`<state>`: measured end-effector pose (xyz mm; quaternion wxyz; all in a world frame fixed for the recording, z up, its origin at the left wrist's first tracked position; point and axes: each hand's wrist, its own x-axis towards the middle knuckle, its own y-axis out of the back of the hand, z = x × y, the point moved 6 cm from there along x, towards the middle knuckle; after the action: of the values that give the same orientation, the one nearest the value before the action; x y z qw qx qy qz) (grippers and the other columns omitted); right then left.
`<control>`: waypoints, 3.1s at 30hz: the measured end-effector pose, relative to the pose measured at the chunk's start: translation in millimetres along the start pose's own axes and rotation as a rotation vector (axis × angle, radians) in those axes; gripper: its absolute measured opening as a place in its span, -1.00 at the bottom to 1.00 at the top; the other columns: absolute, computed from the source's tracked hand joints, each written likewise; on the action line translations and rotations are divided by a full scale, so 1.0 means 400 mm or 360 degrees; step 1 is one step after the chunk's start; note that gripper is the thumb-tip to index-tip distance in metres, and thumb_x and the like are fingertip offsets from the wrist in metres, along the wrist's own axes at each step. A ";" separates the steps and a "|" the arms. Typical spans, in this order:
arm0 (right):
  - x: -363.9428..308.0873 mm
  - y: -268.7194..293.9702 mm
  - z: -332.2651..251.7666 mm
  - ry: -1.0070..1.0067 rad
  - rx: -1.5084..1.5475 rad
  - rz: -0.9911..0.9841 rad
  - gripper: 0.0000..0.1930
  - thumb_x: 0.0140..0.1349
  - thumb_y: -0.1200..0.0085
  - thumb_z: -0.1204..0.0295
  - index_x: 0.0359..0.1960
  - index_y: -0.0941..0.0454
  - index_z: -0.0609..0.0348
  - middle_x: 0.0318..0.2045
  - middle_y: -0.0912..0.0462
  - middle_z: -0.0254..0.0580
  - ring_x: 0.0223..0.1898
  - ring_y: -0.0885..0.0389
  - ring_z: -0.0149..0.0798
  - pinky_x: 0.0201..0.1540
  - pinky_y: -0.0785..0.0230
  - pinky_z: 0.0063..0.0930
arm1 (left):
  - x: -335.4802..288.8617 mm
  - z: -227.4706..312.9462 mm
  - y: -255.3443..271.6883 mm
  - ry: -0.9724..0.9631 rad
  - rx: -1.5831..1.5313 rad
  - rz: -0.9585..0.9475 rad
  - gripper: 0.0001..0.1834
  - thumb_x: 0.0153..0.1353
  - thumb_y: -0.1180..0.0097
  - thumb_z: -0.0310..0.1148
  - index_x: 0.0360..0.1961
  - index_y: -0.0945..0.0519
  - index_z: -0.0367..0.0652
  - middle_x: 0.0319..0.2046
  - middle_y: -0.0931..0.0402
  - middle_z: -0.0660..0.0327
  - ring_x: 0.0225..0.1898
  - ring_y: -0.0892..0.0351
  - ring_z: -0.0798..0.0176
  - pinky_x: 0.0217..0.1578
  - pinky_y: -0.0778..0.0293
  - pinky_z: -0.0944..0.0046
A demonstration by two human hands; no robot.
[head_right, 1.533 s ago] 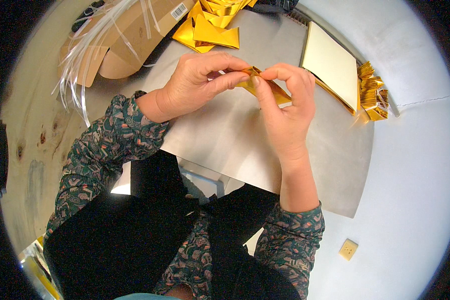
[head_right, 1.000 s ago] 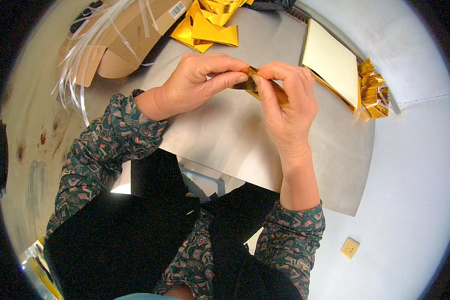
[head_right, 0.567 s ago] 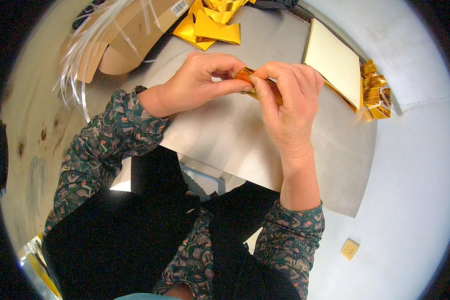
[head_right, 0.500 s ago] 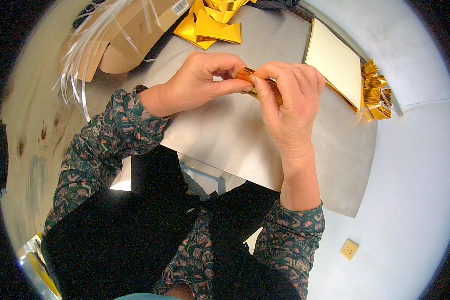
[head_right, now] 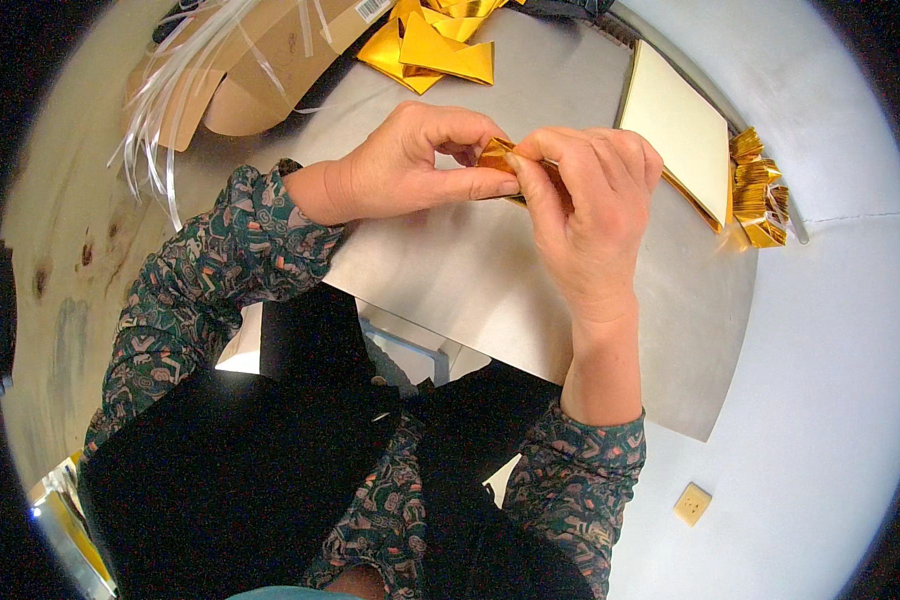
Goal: The person folds a yellow sheet of paper by hand into a triangular origami shape, pressing creases and tucking flaps. The finished piece is placed on a stack of similar yellow items on the table.
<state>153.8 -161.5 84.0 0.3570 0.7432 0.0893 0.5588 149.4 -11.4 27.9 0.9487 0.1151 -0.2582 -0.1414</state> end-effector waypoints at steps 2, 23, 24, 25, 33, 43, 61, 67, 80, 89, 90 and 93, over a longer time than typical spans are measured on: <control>0.000 -0.003 0.002 -0.0024 0.0055 -0.0009 -0.84 0.05 -0.36 0.48 -0.36 -0.62 0.02 -0.36 -0.66 -0.43 -0.21 -0.49 -0.27 0.01 -0.20 -0.35 | 0.000 -0.007 0.000 0.0050 -0.0076 -0.0023 -0.81 0.27 -0.31 -0.38 -0.15 -0.68 -0.25 -0.35 -0.63 0.32 -0.28 -0.54 0.49 -0.18 -0.52 0.37; 0.000 -0.015 -0.005 -0.0003 0.0043 -0.0192 -0.85 0.04 -0.34 0.49 -0.35 -0.63 0.01 -0.35 -0.65 -0.43 -0.14 -0.48 -0.24 0.00 -0.22 -0.34 | -0.002 -0.015 -0.003 0.0033 0.0152 -0.0061 -0.80 0.28 -0.32 -0.36 -0.14 -0.71 -0.23 -0.33 -0.66 0.24 -0.28 -0.59 0.40 -0.19 -0.55 0.37; 0.001 -0.015 -0.005 -0.0002 0.0034 -0.0191 -0.85 0.04 -0.34 0.48 -0.35 -0.62 0.01 -0.35 -0.65 -0.43 -0.14 -0.48 -0.24 -0.01 -0.22 -0.34 | -0.002 -0.019 -0.005 0.0068 0.0107 -0.0064 -0.79 0.28 -0.32 -0.36 -0.13 -0.71 -0.22 -0.32 -0.65 0.25 -0.27 -0.59 0.42 -0.19 -0.55 0.37; 0.001 -0.013 -0.003 -0.0013 0.0036 -0.0176 -0.84 0.04 -0.35 0.48 -0.35 -0.62 0.01 -0.36 -0.65 -0.43 -0.15 -0.48 -0.24 -0.01 -0.23 -0.34 | 0.000 -0.023 -0.008 0.0114 0.0073 -0.0069 -0.78 0.28 -0.32 -0.35 -0.12 -0.70 -0.22 -0.32 -0.65 0.27 -0.27 -0.59 0.43 -0.19 -0.55 0.38; -0.002 -0.005 0.012 -0.0092 0.0069 -0.0168 -0.87 0.12 -0.33 0.56 -0.34 -0.61 0.12 -0.32 -0.66 -0.44 -0.12 -0.47 -0.25 -0.04 -0.33 -0.40 | 0.005 -0.028 -0.013 0.0111 -0.0418 0.0089 -0.85 0.33 -0.25 -0.44 -0.14 -0.66 -0.26 -0.31 -0.62 0.36 -0.26 -0.53 0.56 -0.21 -0.50 0.48; -0.003 -0.004 0.007 -0.0068 0.0039 -0.0189 -0.86 0.11 -0.35 0.56 -0.34 -0.62 0.13 -0.34 -0.65 -0.46 -0.13 -0.44 -0.29 -0.06 -0.32 -0.42 | -0.002 -0.033 -0.006 0.0156 -0.0202 0.0034 -0.86 0.36 -0.23 -0.43 -0.16 -0.67 -0.28 -0.35 -0.61 0.37 -0.29 -0.51 0.58 -0.25 -0.47 0.51; -0.007 -0.005 0.023 -0.0227 0.0157 -0.0034 -0.82 0.00 -0.39 0.50 -0.39 -0.62 0.02 -0.42 -0.64 -0.47 -0.25 -0.46 -0.27 -0.09 -0.26 -0.37 | -0.002 -0.038 -0.013 0.0226 -0.0348 0.0129 -0.86 0.34 -0.26 -0.38 -0.22 -0.69 -0.25 -0.39 -0.62 0.38 -0.35 -0.49 0.59 -0.32 -0.45 0.52; -0.002 -0.005 0.019 -0.0169 0.0139 -0.0059 -0.86 0.04 -0.37 0.49 -0.36 -0.66 0.02 -0.42 -0.64 -0.45 -0.25 -0.46 -0.26 -0.08 -0.26 -0.36 | -0.003 -0.038 -0.007 0.0260 -0.0358 0.0121 -0.87 0.33 -0.28 -0.37 -0.26 -0.70 -0.23 -0.39 -0.64 0.38 -0.34 -0.52 0.59 -0.32 -0.46 0.53; 0.004 -0.008 0.014 -0.0111 0.0200 -0.0229 -0.89 0.06 -0.33 0.49 -0.37 -0.67 0.04 -0.40 -0.66 -0.40 -0.22 -0.49 -0.25 -0.06 -0.26 -0.37 | -0.008 0.003 0.004 -0.0035 0.0269 0.0093 -0.86 0.30 -0.30 -0.39 -0.27 -0.69 -0.26 -0.43 -0.60 0.38 -0.36 -0.47 0.57 -0.34 -0.46 0.49; 0.006 -0.005 0.010 -0.0079 0.0163 -0.0209 -0.88 0.04 -0.34 0.49 -0.38 -0.67 0.02 -0.44 -0.64 -0.42 -0.24 -0.49 -0.26 -0.05 -0.23 -0.38 | -0.009 -0.029 -0.010 0.0267 -0.0090 0.0061 -0.85 0.29 -0.32 -0.36 -0.31 -0.69 -0.24 -0.43 -0.58 0.40 -0.36 -0.45 0.58 -0.33 -0.45 0.49; 0.006 -0.005 0.009 -0.0076 0.0170 -0.0209 -0.88 0.04 -0.34 0.49 -0.38 -0.67 0.02 -0.45 -0.64 -0.42 -0.25 -0.48 -0.27 -0.05 -0.23 -0.38 | -0.009 -0.029 -0.010 0.0270 -0.0078 0.0052 -0.84 0.29 -0.32 -0.35 -0.31 -0.68 -0.24 -0.43 -0.58 0.40 -0.37 -0.45 0.57 -0.33 -0.45 0.49; 0.007 -0.003 0.010 -0.0103 0.0192 -0.0236 -0.88 0.04 -0.35 0.48 -0.37 -0.68 0.01 -0.45 -0.64 -0.42 -0.26 -0.48 -0.27 -0.06 -0.21 -0.37 | -0.008 -0.020 -0.007 0.0184 -0.0008 0.0049 -0.83 0.28 -0.33 -0.35 -0.32 -0.68 -0.24 -0.45 -0.57 0.41 -0.38 -0.45 0.56 -0.32 -0.46 0.48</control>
<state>158.7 -160.9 84.8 0.3548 0.7723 0.1659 0.5002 150.4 -11.8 18.9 0.9644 0.1169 -0.2043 -0.1207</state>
